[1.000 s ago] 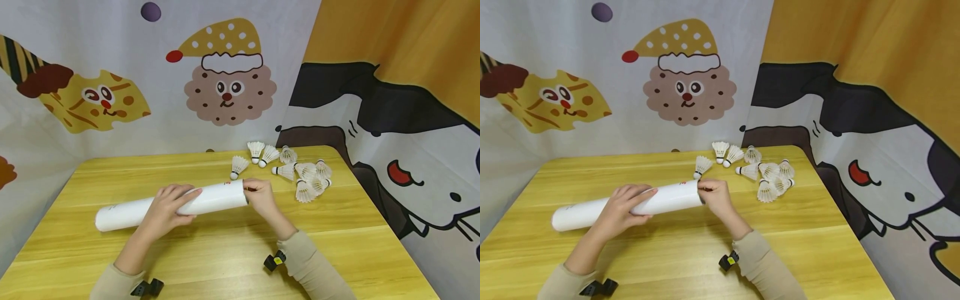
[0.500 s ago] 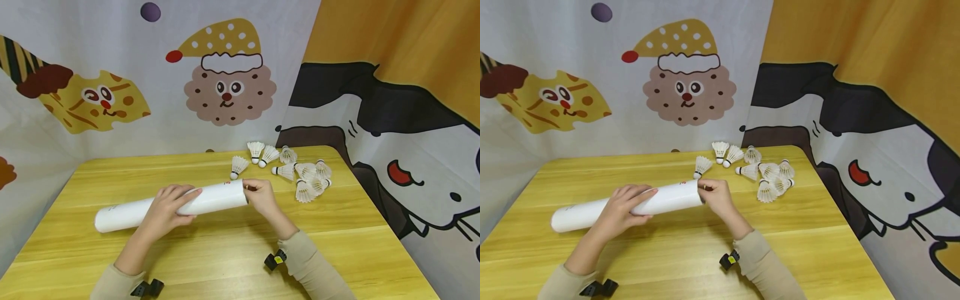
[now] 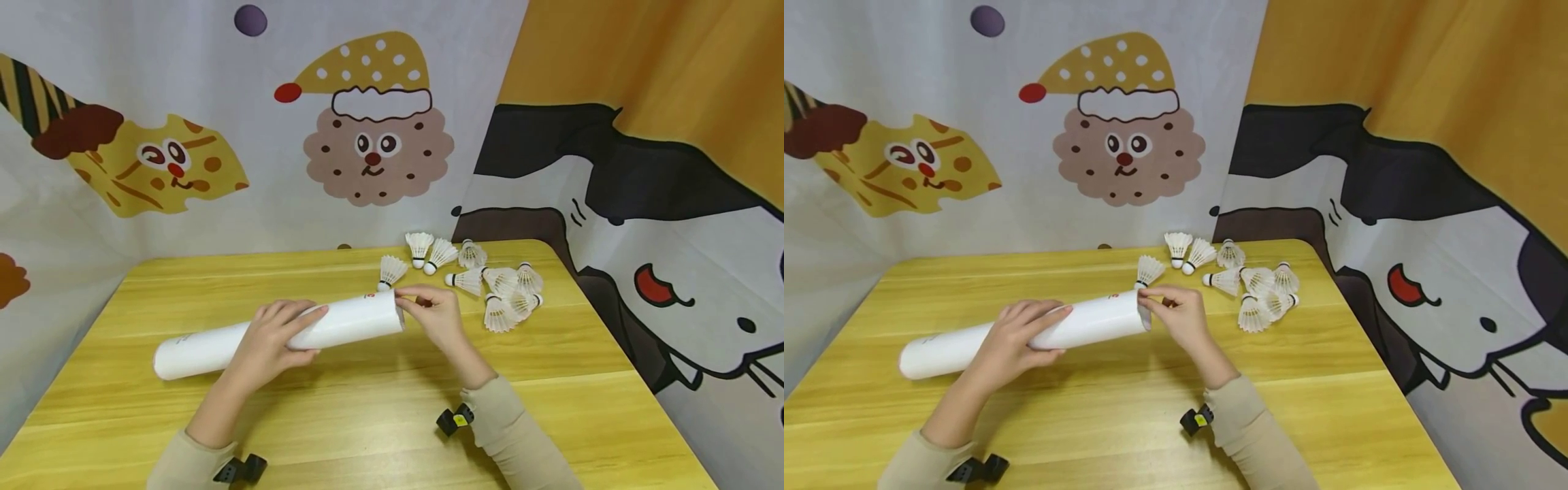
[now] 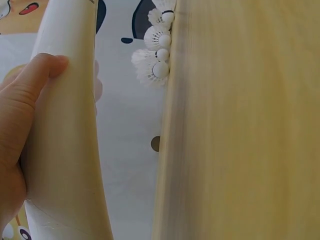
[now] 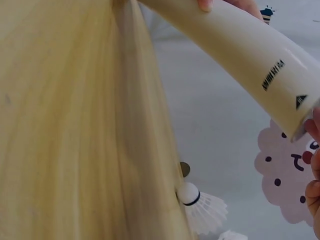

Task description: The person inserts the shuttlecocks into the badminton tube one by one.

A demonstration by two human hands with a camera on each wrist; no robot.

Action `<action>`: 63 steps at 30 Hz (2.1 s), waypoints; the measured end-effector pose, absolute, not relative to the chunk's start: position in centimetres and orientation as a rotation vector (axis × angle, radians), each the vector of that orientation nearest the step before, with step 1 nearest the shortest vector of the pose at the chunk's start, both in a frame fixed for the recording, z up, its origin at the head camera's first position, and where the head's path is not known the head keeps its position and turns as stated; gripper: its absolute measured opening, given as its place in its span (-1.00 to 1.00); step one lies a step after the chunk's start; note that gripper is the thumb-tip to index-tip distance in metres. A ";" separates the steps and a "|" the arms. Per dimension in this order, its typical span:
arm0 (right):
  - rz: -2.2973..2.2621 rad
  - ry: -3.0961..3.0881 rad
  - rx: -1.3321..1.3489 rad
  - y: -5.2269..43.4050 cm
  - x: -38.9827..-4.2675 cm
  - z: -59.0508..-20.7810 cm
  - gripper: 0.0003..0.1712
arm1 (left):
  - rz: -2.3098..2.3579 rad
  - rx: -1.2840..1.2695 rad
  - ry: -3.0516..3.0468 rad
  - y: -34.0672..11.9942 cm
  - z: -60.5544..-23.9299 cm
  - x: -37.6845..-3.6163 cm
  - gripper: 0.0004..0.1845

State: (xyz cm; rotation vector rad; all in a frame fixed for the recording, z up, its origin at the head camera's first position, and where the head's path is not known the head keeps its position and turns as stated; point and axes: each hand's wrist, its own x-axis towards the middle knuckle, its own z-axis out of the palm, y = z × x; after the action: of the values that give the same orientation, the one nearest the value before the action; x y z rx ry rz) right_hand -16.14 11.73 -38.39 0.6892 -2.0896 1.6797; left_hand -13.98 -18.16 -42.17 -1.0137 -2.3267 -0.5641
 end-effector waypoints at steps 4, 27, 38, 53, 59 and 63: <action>1.655 -2.062 0.695 12.3 -16.6 -38.2 -0.87 | -0.575 -1.016 -2.325 -18.2 -42.2 -14.0 -0.31; 1.555 -2.421 0.381 15.3 -26.7 -44.8 -0.71 | -0.596 -0.998 -2.378 -18.3 -41.7 -13.9 -0.31; 1.599 -2.600 0.464 15.5 -29.2 -46.0 -0.59 | -0.597 -0.999 -2.376 -18.3 -41.7 -13.8 -0.31; 1.675 -2.639 0.422 15.0 -30.1 -47.2 -0.64 | -0.591 -1.008 -2.362 -18.3 -41.8 -13.8 -0.31; 1.581 -2.661 0.429 15.0 -30.1 -47.6 -0.71 | -0.593 -1.015 -2.367 -18.2 -41.8 -13.8 -0.31; 1.534 -2.676 0.423 15.1 -30.0 -47.8 -0.76 | -0.586 -1.011 -2.365 -18.2 -41.8 -13.9 -0.31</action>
State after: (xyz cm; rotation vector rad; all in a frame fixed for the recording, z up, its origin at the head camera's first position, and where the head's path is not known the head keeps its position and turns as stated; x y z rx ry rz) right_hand -30.02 15.13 -47.81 0.4232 -2.6763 1.5339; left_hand -13.86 -18.21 -41.80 -1.0112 -2.3652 -0.5857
